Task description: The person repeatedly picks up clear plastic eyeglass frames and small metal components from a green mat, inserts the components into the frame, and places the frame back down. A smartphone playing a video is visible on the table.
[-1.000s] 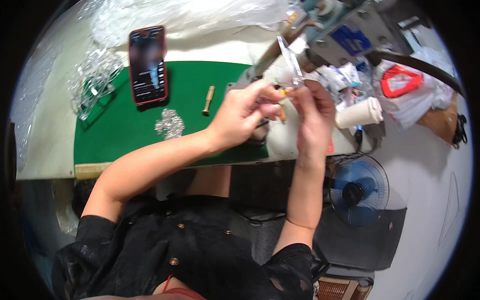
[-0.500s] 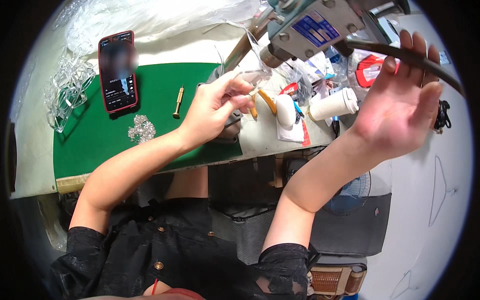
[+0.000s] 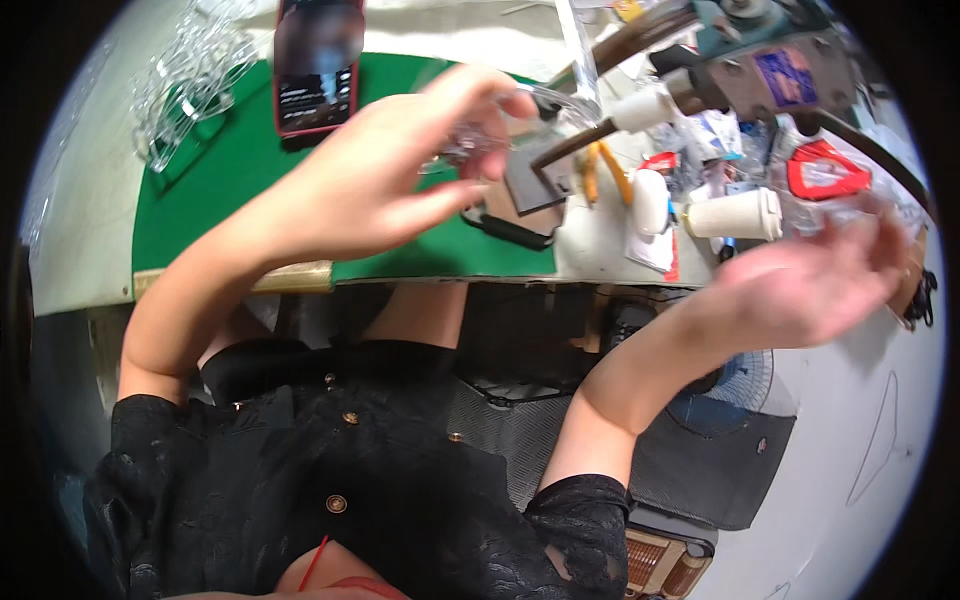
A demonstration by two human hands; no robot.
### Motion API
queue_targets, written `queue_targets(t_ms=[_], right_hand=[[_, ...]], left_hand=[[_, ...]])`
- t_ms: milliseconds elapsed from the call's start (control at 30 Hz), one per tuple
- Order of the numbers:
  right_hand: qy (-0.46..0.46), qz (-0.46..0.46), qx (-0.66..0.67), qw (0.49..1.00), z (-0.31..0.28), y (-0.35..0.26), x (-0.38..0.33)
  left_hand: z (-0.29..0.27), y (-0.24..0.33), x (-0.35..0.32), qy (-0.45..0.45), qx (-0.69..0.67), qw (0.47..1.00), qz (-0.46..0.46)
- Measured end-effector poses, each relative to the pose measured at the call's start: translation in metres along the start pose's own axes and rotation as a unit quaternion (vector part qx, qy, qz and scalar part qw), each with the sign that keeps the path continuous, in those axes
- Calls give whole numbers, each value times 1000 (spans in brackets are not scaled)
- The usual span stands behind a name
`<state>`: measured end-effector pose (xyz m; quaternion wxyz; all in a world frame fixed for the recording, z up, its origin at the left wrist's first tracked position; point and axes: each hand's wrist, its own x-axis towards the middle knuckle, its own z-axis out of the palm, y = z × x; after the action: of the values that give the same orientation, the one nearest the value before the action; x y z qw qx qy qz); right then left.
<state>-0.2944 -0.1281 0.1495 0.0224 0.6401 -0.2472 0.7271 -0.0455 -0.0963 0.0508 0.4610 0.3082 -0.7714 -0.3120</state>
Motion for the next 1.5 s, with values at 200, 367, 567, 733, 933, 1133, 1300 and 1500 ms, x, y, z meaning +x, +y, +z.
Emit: queue_targets(t_ms=[200, 367, 567, 733, 933, 1133, 1300, 1500], right_hand=[[-493, 228, 26, 839, 64, -17, -201], [-499, 219, -36, 838, 68, -23, -214], [-481, 110, -137, 859, 63, -45, -226], [-470, 122, -111, 867, 62, -42, -230], [-481, 219, -61, 847, 71, -29, -218], [-515, 231, -21, 825, 77, -21, -214], [-470, 241, -37, 848, 74, -22, -214], [-520, 209, -36, 828, 72, -24, -215]], left_hand=[[-82, 29, -114, 24, 251, 966, -55], [-111, 21, -159, 329, 429, 840, 46], [-116, 6, -196, 463, 150, 870, -78], [-111, 12, -195, 399, -180, 893, -103], [-97, 23, -186, 325, -207, 915, -124], [-83, 44, -155, 315, -237, 902, -176], [-85, 35, -165, 268, -246, 916, -168], [-79, 27, -170, 260, -259, 917, -153]])
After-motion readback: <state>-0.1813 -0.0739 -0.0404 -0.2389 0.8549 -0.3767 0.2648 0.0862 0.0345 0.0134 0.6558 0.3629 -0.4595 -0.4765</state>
